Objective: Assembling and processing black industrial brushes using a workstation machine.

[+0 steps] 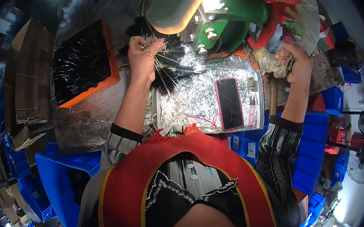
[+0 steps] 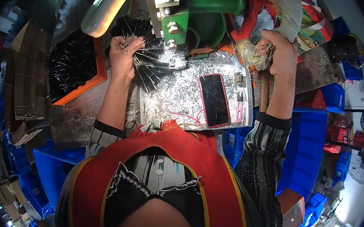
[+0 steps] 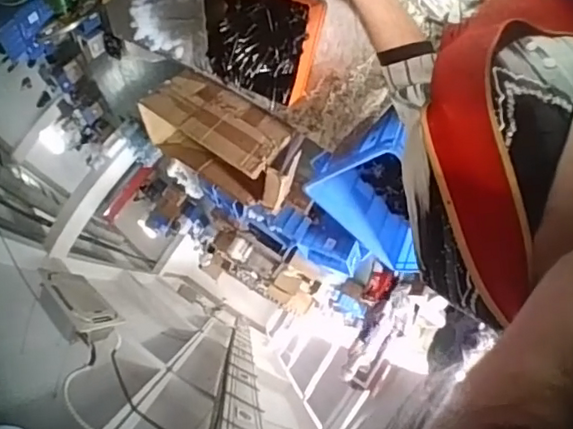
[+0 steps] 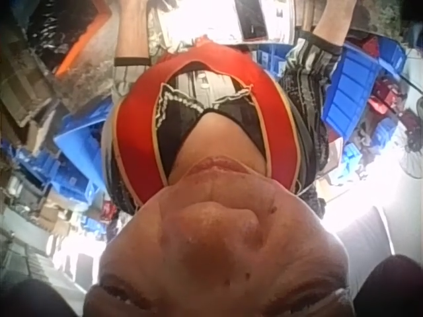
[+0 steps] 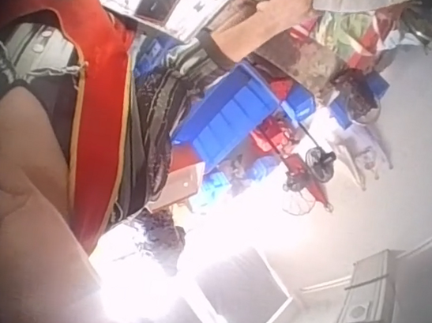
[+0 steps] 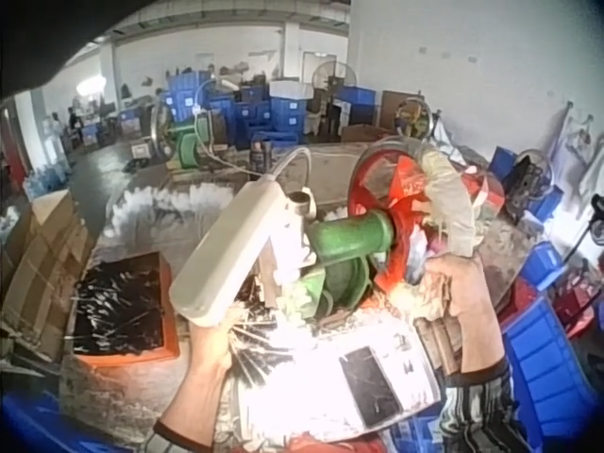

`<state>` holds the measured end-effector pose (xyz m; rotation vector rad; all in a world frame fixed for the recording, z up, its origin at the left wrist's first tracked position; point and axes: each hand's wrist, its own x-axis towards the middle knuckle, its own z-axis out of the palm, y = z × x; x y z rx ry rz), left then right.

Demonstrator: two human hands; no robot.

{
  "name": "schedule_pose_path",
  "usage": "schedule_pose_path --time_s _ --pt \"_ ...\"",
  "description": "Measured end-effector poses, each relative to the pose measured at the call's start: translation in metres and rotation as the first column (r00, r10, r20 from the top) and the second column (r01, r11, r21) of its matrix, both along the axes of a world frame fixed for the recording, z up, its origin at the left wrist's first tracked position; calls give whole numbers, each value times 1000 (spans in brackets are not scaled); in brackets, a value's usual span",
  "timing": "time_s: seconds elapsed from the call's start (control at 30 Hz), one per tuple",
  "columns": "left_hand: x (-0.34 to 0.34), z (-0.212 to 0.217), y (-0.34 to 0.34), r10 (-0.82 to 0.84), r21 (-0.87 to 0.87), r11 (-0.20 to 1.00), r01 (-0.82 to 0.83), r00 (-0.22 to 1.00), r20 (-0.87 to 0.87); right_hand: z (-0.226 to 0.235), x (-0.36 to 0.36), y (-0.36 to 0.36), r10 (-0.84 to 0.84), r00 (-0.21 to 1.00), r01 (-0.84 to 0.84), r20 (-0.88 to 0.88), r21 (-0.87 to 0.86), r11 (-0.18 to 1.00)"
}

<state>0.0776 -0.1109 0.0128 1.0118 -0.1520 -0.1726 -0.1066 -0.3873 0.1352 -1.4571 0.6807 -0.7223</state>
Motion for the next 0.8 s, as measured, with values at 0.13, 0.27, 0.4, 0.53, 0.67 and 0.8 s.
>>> schedule_pose_path --time_s 0.13,0.27,0.4,0.53,0.67,0.8 --pt "-2 4 -4 0 36 999 0 1000 1 29 -1 -1 64 996 -65 -64 -1 998" --pt "0 0 1 16 37 999 -16 1000 6 18 6 -8 146 989 -145 33 -34 989" --pt "-7 6 -6 4 3 1000 -4 999 32 -60 6 6 54 876 41 478 -186 982" --pt "-9 10 -4 28 394 915 -88 987 156 -52 14 15 32 891 25 453 -119 993" --pt "-5 4 -1 143 250 954 -167 983 113 -11 7 7 -18 987 27 159 -53 998" --pt "0 -1 -3 180 156 968 -199 976 125 4 4 7 11 995 -2 96 -86 996"
